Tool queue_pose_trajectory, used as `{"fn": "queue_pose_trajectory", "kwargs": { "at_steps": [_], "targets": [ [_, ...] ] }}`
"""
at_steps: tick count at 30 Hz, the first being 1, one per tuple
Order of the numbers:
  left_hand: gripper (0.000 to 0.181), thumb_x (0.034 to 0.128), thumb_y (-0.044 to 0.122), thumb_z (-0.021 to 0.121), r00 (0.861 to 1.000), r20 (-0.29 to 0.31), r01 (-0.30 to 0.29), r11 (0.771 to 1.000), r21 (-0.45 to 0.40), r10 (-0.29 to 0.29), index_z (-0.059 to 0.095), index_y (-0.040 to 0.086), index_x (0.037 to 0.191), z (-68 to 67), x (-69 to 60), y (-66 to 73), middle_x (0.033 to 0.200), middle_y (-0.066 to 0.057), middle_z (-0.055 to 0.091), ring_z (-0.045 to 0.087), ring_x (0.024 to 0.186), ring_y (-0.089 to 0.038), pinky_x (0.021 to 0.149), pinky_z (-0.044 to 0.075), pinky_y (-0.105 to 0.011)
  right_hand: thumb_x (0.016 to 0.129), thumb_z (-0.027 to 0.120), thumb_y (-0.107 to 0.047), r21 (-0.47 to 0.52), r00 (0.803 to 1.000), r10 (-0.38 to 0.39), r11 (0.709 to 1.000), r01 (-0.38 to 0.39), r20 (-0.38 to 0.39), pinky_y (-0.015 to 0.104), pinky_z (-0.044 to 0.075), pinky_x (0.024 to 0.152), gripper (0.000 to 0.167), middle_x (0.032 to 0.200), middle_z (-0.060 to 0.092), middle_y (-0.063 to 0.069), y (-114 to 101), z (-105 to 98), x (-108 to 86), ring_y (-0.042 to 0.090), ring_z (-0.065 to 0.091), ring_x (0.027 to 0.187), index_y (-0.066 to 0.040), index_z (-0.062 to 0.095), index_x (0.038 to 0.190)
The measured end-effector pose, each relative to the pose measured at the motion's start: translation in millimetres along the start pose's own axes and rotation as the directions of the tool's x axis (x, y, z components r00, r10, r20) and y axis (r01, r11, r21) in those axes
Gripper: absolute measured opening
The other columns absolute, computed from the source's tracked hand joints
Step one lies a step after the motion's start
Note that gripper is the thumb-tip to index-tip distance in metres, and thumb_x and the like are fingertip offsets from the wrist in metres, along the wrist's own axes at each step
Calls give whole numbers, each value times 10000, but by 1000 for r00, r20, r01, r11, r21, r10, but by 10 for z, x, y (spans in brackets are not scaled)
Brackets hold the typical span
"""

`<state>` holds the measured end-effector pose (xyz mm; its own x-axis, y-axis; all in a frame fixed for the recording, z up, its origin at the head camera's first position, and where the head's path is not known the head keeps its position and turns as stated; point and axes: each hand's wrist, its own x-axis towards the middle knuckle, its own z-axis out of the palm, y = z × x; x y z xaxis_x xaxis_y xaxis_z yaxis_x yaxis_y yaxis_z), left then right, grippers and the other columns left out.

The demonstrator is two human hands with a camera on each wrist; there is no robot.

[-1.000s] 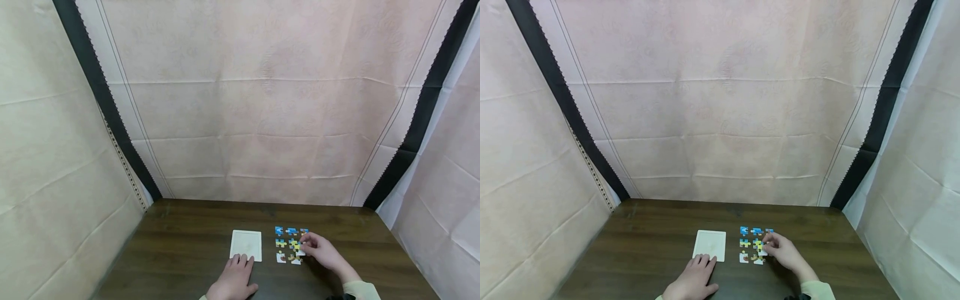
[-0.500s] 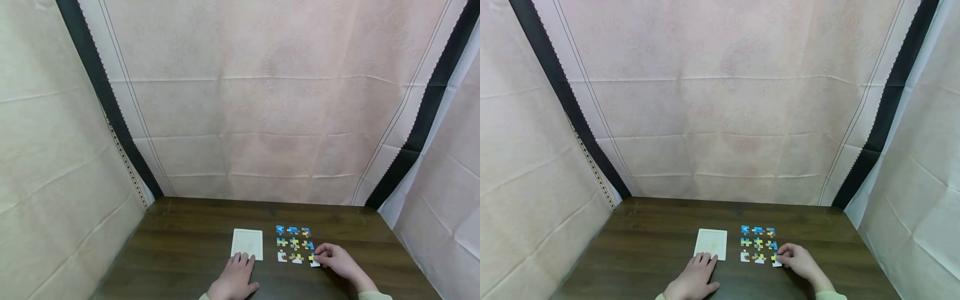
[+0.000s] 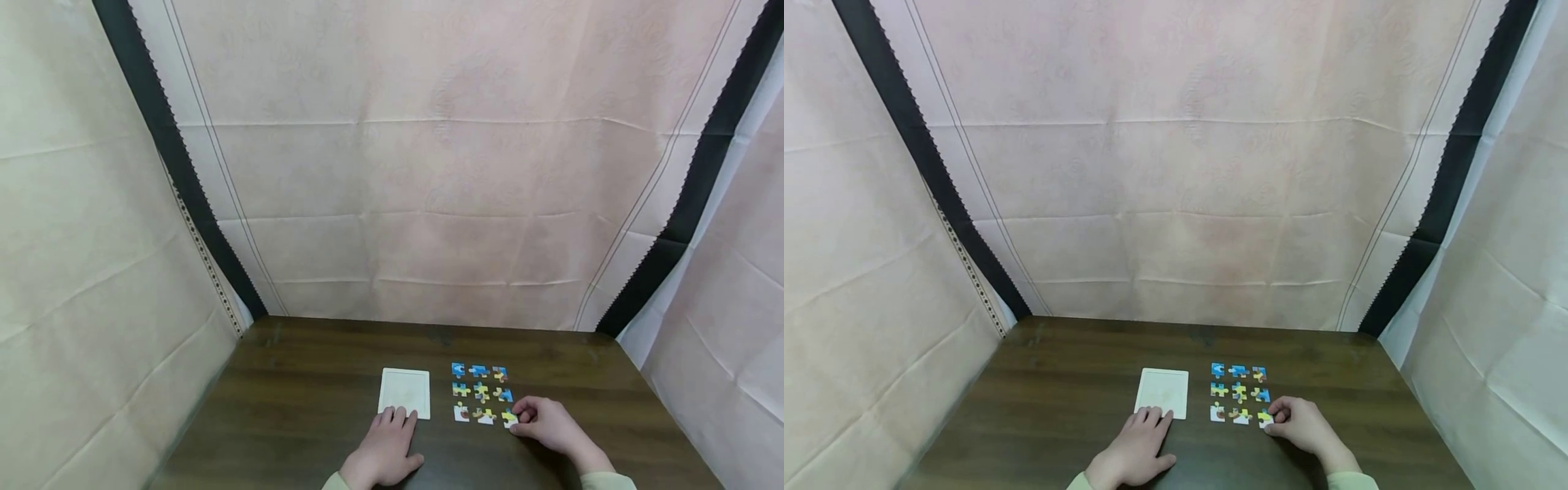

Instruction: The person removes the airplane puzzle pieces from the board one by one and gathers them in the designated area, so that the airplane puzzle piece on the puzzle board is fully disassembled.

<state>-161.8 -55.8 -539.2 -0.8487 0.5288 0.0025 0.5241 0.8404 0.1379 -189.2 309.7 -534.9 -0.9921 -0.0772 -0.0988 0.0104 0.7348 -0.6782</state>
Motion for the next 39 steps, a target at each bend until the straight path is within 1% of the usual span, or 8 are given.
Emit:
{"fn": "queue_pose_trajectory", "kwargs": {
  "at_steps": [2, 5, 13, 20, 25, 31, 36, 39],
  "targets": [
    [756, 971, 577, 688, 1000, 16, 6, 1000, -4, -6, 562, 87, 1534, -30, -10, 33, 1318, -81, 553, 463, 1209, -283, 1051, 429, -485, 815, 946, -209, -6, 1000, 12, 1000, -12, -3, 331, 460, 688, 298, 847, 620, 0, 15, 3, -6, 180, 566, 772, -108, 735, 1000],
    [766, 955, 583, 700, 1000, 21, 16, 1000, -2, -16, 565, 103, 1537, -41, -22, 61, 1319, -71, 556, 467, 1206, -277, 1054, 430, -474, 819, 945, -213, -10, 1000, 21, 1000, -21, 0, 334, 456, 694, 291, 852, 618, -4, 36, 14, -11, 177, 562, 772, -119, 742, 1005],
    [773, 954, 580, 704, 1000, 16, 26, 1000, 8, -26, 559, 100, 1542, -63, -46, 72, 1345, -78, 555, 465, 1238, -286, 1071, 418, -477, 828, 939, -200, -2, 1000, 21, 1000, -21, -12, 348, 449, 697, 277, 858, 610, -4, 19, 37, -25, 183, 556, 780, -133, 743, 1011],
    [775, 966, 585, 696, 998, 58, 40, 999, -14, -39, 547, 103, 1555, -97, -45, 66, 1371, -87, 546, 456, 1263, -292, 1088, 408, -498, 829, 938, -178, -3, 1000, 21, 1000, -21, -19, 342, 448, 688, 273, 851, 608, -2, 4, 54, -14, 183, 553, 774, -136, 739, 1011],
    [773, 967, 573, 698, 998, 54, 35, 999, -10, -34, 545, 95, 1555, -82, -42, 59, 1364, -90, 544, 454, 1260, -294, 1084, 409, -498, 830, 937, -177, -2, 1000, 18, 1000, -18, -17, 339, 451, 682, 280, 852, 608, -1, -1, 52, -15, 184, 555, 771, -131, 741, 1025],
    [757, 975, 571, 687, 998, 51, 23, 999, -26, -22, 557, 88, 1544, -77, -51, 65, 1345, -93, 549, 466, 1229, -293, 1066, 426, -498, 828, 938, -179, 10, 1000, 17, 1000, -17, -6, 332, 454, 665, 306, 846, 611, 5, 10, 21, -40, 192, 559, 759, -112, 740, 1051],
    [683, 995, 539, 667, 998, 54, 18, 997, -71, -15, 592, 107, 1519, -135, -43, 23, 1303, -54, 552, 469, 1146, -243, 1017, 449, -446, 829, 939, -195, 23, 1000, 3, 1000, -3, -11, 330, 463, 660, 326, 840, 628, 4, 29, -10, -60, 193, 571, 751, -99, 744, 1072],
    [630, 1016, 500, 657, 998, 56, 10, 989, -145, -2, 618, 100, 1501, -183, -43, -43, 1271, -41, 556, 472, 1087, -212, 970, 472, -411, 846, 928, -218, 19, 1000, 13, 1000, -13, -13, 335, 468, 665, 314, 836, 639, -4, 27, -43, -70, 183, 578, 749, -103, 749, 1077]
  ]
}}
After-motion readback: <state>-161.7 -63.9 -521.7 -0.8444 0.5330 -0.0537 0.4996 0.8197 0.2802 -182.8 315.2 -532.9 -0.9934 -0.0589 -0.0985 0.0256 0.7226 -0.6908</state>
